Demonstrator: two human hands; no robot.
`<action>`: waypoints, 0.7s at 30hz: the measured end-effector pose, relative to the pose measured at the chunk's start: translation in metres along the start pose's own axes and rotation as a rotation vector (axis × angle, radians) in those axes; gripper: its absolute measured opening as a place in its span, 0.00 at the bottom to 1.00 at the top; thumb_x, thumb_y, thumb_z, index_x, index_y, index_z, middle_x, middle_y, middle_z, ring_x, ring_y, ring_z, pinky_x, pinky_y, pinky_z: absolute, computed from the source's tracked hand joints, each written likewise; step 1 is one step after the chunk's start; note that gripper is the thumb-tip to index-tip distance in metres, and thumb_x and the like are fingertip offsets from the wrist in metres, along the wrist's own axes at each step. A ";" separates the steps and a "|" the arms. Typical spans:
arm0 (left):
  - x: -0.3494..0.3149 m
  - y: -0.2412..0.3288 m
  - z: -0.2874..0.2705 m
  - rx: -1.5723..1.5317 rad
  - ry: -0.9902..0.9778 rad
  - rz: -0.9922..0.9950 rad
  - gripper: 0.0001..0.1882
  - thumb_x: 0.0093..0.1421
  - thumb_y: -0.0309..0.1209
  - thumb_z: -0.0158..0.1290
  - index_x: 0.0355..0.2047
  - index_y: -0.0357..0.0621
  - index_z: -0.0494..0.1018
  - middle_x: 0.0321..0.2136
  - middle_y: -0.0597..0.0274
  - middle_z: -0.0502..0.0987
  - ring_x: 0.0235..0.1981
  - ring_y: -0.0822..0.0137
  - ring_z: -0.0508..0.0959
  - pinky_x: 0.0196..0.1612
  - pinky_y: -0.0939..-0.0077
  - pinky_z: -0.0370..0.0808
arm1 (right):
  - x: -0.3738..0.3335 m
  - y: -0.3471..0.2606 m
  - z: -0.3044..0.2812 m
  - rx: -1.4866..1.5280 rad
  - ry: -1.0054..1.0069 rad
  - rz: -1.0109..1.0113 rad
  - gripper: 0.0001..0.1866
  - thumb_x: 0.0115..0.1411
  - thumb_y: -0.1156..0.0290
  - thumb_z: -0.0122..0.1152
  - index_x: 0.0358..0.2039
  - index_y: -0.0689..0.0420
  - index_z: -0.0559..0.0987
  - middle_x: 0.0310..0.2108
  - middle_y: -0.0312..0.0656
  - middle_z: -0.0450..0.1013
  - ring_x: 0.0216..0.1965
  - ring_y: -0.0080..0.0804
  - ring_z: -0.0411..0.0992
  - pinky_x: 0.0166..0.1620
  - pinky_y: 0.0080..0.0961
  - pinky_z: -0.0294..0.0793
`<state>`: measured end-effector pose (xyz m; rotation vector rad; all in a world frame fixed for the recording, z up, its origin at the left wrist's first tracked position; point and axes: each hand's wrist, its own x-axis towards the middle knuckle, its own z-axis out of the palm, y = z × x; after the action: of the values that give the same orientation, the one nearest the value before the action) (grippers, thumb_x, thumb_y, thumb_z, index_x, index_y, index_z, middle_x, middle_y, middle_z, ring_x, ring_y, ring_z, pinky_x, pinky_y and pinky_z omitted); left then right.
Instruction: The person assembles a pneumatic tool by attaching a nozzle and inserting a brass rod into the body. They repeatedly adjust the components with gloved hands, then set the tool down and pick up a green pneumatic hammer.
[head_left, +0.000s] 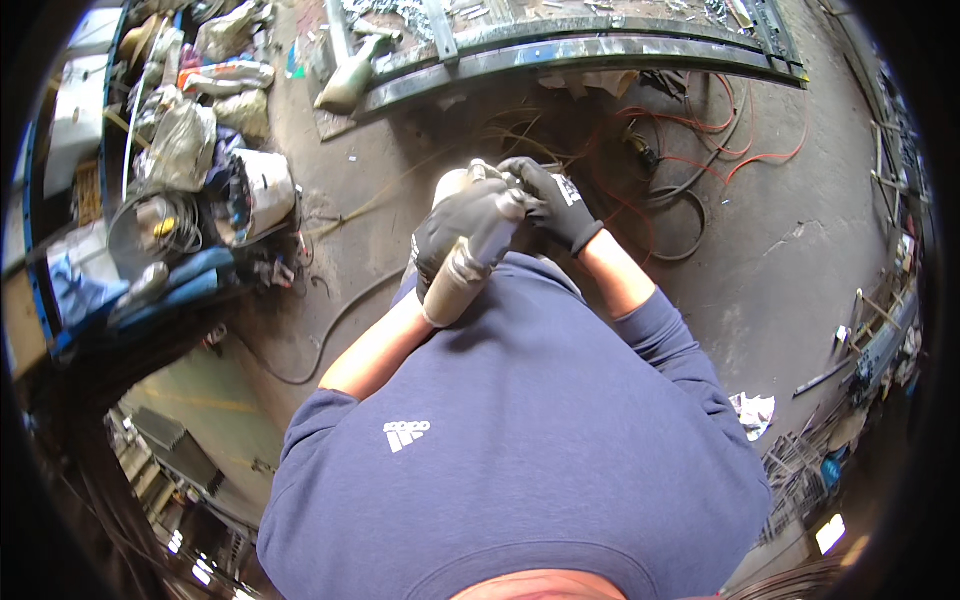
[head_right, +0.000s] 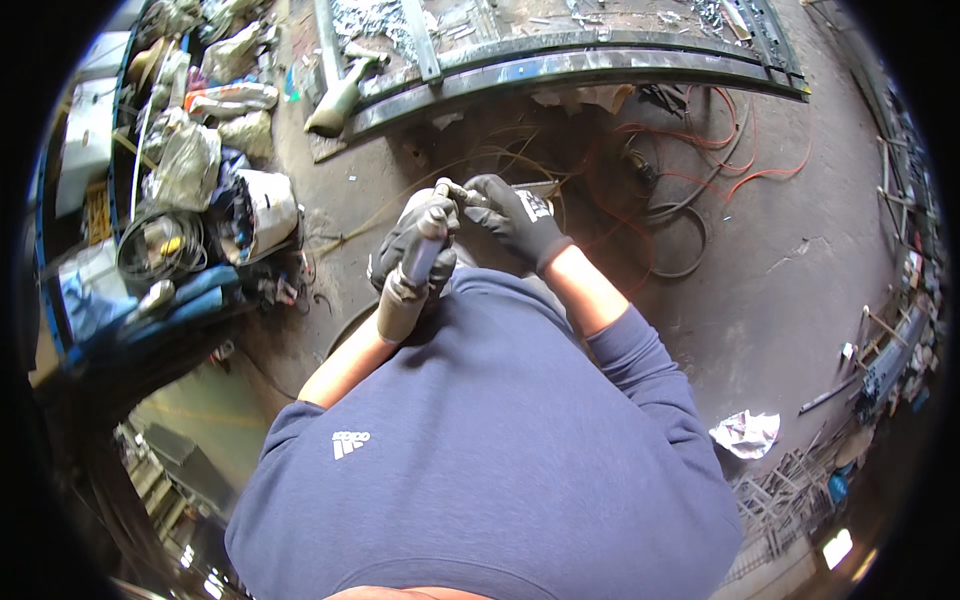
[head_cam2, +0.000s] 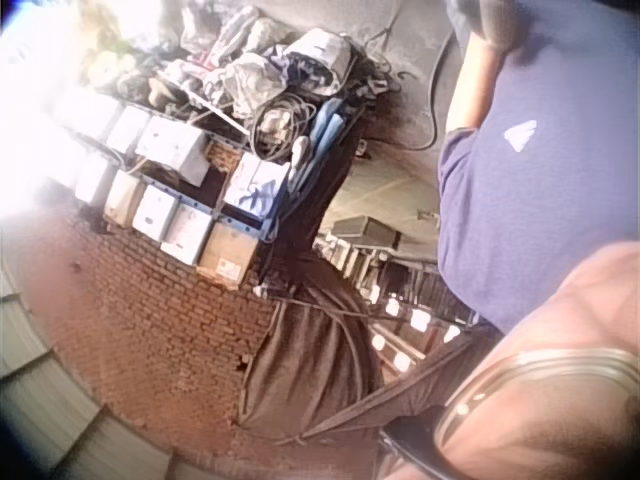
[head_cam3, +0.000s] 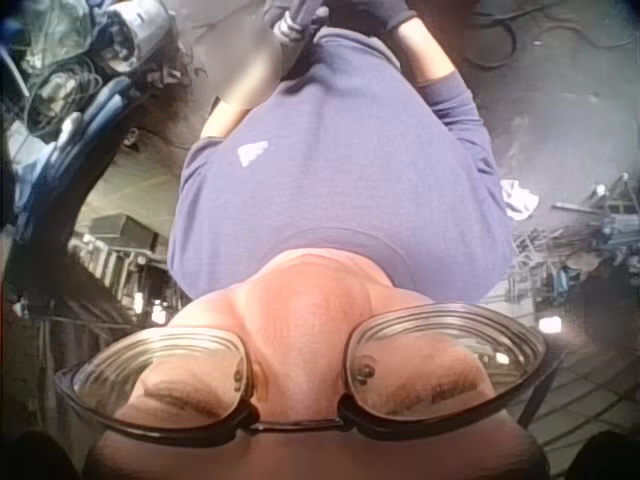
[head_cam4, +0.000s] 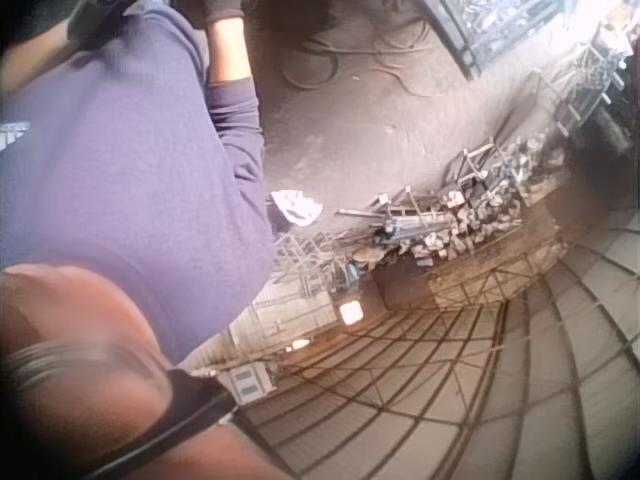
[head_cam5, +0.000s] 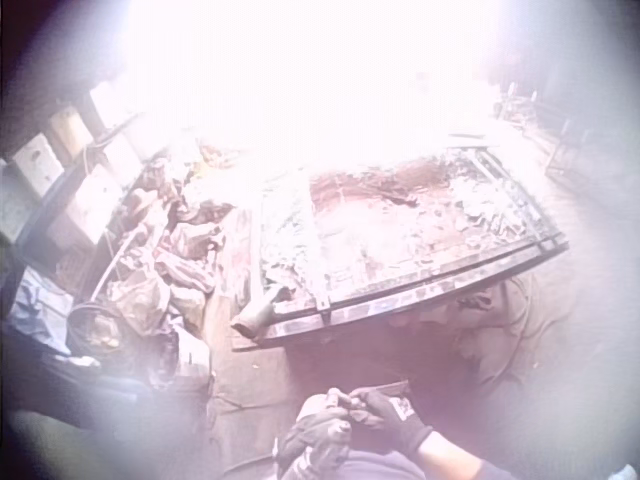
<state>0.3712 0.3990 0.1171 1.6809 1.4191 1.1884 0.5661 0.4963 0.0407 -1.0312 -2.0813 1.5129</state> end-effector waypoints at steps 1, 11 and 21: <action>0.020 -0.013 -0.003 -0.283 0.019 -0.423 0.22 0.68 0.39 0.63 0.58 0.43 0.75 0.41 0.61 0.81 0.36 0.70 0.81 0.39 0.78 0.77 | 0.016 0.006 -0.001 -0.090 0.074 0.045 0.19 0.71 0.58 0.62 0.57 0.54 0.79 0.49 0.45 0.81 0.49 0.39 0.82 0.53 0.34 0.79; 0.178 -0.203 0.011 -0.505 0.151 -0.276 0.34 0.73 0.41 0.58 0.73 0.40 0.63 0.66 0.55 0.73 0.62 0.66 0.76 0.66 0.69 0.73 | 0.188 0.114 -0.040 -0.415 0.239 0.261 0.24 0.72 0.42 0.51 0.51 0.48 0.81 0.43 0.49 0.83 0.46 0.55 0.80 0.47 0.52 0.79; 0.214 -0.287 0.047 -0.044 -0.059 -0.300 0.26 0.75 0.36 0.54 0.68 0.35 0.69 0.65 0.51 0.75 0.63 0.62 0.76 0.66 0.68 0.70 | 0.257 0.208 -0.068 -0.436 0.147 0.272 0.27 0.71 0.39 0.53 0.47 0.50 0.82 0.40 0.52 0.83 0.42 0.57 0.81 0.43 0.52 0.80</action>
<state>0.3014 0.6745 -0.1058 1.4014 1.5337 0.9868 0.5117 0.7627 -0.1588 -1.5865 -2.2874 1.0666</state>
